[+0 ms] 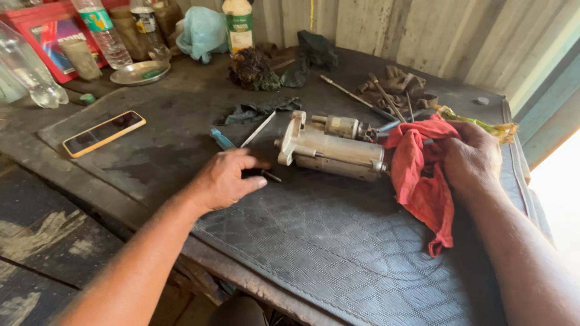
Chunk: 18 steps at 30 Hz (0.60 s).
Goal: The person uses a screwdriver to remove screws from a cylindrical metal component, then uses pliers to adjust a small part. The person then uses a socket wrench to tighten a bolt and wipes the component with a red cloth.
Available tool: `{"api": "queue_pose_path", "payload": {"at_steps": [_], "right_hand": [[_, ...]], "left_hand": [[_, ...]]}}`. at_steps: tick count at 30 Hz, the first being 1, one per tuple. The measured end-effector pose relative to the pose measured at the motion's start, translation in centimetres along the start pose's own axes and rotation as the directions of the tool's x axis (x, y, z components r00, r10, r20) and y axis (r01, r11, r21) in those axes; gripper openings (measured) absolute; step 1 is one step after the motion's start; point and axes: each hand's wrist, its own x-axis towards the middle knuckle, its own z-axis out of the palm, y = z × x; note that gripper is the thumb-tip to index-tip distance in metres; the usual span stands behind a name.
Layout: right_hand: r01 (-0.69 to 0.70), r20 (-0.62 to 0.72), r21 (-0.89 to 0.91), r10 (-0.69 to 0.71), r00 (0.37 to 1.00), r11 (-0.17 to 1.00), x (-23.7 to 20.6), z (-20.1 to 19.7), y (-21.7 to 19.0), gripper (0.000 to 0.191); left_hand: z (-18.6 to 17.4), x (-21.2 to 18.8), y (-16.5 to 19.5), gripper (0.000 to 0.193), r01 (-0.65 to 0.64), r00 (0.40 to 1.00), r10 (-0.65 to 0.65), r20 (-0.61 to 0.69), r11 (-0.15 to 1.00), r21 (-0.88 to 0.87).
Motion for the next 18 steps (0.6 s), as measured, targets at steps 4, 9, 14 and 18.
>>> {"api": "queue_pose_path", "payload": {"at_steps": [4, 9, 14, 18], "right_hand": [[0.006, -0.016, -0.153, -0.009, 1.0, 0.988, -0.6, 0.0, -1.0, 0.031], [0.006, -0.032, -0.155, -0.011, 0.999, 0.988, -0.6, 0.1, -0.9, 0.031], [0.005, -0.047, 0.037, -0.003, 0.999, 0.999, 0.3, 0.1, 0.3, 0.037], [0.108, -0.091, -0.085, -0.115, 0.989, 0.991, 0.6, 0.0, 1.1, 0.048]], "left_hand": [[1.0, 1.3, -1.9, 0.021, 0.147, 0.987, -0.154, 0.05, 0.981, 0.125], [2.0, 4.0, -6.5, 0.01, 0.097, 0.984, -0.058, -0.169, 0.967, 0.236], [2.7, 5.1, -9.5, 0.011, 0.361, 0.904, -0.283, -0.32, 0.907, 0.215], [2.9, 4.9, -9.0, 0.018, 0.225, 0.885, -0.028, -0.465, 0.9, 0.374]]}}
